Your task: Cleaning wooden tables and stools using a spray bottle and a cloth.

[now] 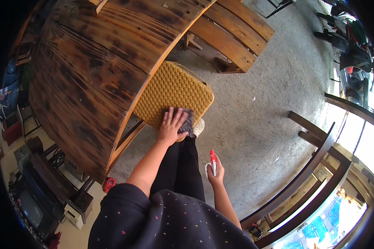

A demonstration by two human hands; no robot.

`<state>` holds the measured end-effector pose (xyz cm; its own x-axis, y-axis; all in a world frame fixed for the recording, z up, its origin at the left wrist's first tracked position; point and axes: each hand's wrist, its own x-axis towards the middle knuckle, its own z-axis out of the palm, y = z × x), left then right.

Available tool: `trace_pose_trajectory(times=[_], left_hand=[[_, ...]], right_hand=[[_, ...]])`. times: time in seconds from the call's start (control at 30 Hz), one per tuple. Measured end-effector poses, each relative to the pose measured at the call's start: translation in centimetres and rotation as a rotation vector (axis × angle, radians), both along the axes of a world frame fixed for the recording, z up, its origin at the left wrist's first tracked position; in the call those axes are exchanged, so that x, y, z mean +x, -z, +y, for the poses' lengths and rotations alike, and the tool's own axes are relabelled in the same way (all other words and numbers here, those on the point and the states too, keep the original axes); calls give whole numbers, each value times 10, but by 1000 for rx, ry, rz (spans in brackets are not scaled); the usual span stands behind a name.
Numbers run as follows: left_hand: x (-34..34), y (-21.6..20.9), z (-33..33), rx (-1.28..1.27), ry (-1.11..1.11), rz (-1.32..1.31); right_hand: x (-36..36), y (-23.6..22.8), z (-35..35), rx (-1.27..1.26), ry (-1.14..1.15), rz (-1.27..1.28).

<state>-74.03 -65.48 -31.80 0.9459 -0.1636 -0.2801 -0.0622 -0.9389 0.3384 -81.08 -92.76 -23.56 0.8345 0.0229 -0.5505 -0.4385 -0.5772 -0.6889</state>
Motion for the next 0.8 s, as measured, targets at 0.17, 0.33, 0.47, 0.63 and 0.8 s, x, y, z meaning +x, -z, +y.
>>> trace_pose_trajectory(times=[0.17, 0.33, 0.47, 0.63, 0.8], left_hand=[[-19, -15, -46, 166, -315, -27], [-34, -14, -62, 243, -256, 48], [-38, -9, -65, 280, -211, 67], [-7, -29, -91, 32, -452, 209], [48, -45, -115, -57, -831, 427]], right_hand=[[-21, -7, -58, -87, 26, -152], [41, -60, -64, -15, 328, -133], [135, -67, -60, -17, 150, -218], [251, -47, -50, 70, -2, -505], [316, -48, -51, 60, -130, -548]])
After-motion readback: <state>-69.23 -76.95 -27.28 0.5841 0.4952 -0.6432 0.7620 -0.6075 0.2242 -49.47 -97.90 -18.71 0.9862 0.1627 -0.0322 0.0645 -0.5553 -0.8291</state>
